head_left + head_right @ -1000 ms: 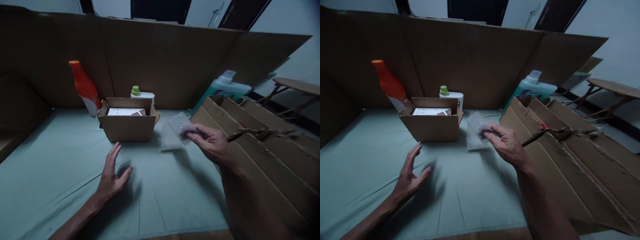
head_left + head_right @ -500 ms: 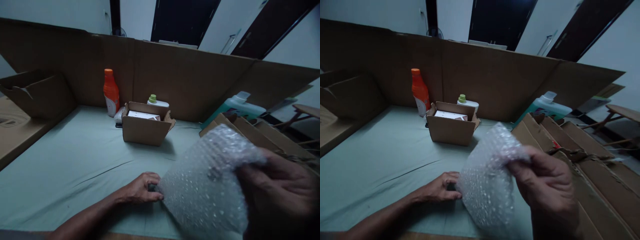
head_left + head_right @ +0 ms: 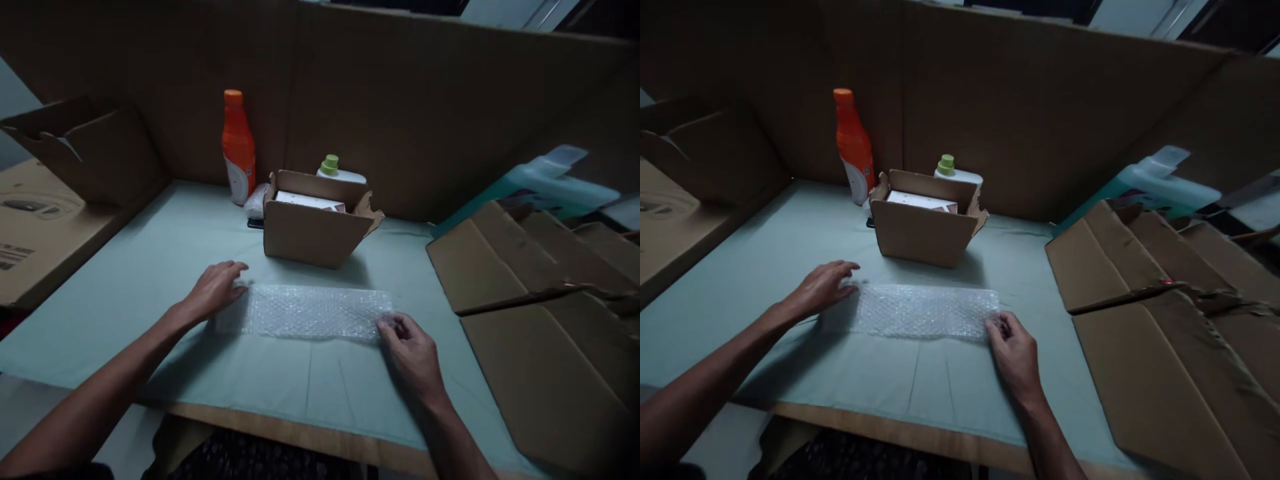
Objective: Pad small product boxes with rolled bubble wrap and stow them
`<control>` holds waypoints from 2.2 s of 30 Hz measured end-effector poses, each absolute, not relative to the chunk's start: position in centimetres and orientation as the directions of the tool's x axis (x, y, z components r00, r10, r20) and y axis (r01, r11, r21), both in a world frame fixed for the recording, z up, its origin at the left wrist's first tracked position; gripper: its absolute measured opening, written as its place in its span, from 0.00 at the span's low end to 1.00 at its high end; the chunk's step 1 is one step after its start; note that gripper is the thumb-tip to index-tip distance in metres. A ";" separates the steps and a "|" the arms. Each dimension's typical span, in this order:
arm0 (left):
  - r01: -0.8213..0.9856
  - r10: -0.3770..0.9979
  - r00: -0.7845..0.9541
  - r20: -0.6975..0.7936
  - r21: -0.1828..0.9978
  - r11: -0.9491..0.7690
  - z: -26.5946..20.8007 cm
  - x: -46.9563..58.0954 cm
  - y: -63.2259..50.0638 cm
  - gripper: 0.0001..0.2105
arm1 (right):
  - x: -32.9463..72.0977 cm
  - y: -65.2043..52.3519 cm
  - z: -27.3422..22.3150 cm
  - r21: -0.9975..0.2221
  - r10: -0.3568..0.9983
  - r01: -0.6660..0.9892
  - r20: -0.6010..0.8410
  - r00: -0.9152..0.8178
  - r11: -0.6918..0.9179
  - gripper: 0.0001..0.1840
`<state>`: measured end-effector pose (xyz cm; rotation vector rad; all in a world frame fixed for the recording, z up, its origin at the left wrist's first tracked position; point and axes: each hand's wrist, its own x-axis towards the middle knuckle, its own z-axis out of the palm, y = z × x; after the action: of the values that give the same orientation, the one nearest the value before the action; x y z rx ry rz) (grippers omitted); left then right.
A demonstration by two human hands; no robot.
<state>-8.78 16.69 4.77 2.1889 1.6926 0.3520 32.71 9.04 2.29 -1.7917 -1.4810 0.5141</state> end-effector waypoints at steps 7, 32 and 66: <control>0.849 0.819 0.431 0.379 0.135 -0.510 1.5 -2.7 11.6 0.26 | 30.3 9.5 1.0 -0.281 0.884 0.921 0.451 -0.121 0.269 0.25; 0.796 0.977 -0.120 0.176 0.606 -0.011 0.4 -8.4 8.4 0.10 | 32.4 12.8 2.6 -0.479 0.984 0.859 0.083 -0.160 0.180 0.07; 0.587 0.972 0.212 -0.101 0.809 -0.044 0.2 1.6 2.3 0.31 | 22.5 -0.7 2.3 -0.797 0.880 -0.374 -0.421 -0.219 -0.474 0.28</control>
<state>1.59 2.33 0.17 1.7266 1.4664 0.6402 22.47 -0.73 2.34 -1.1310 -0.6959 1.8193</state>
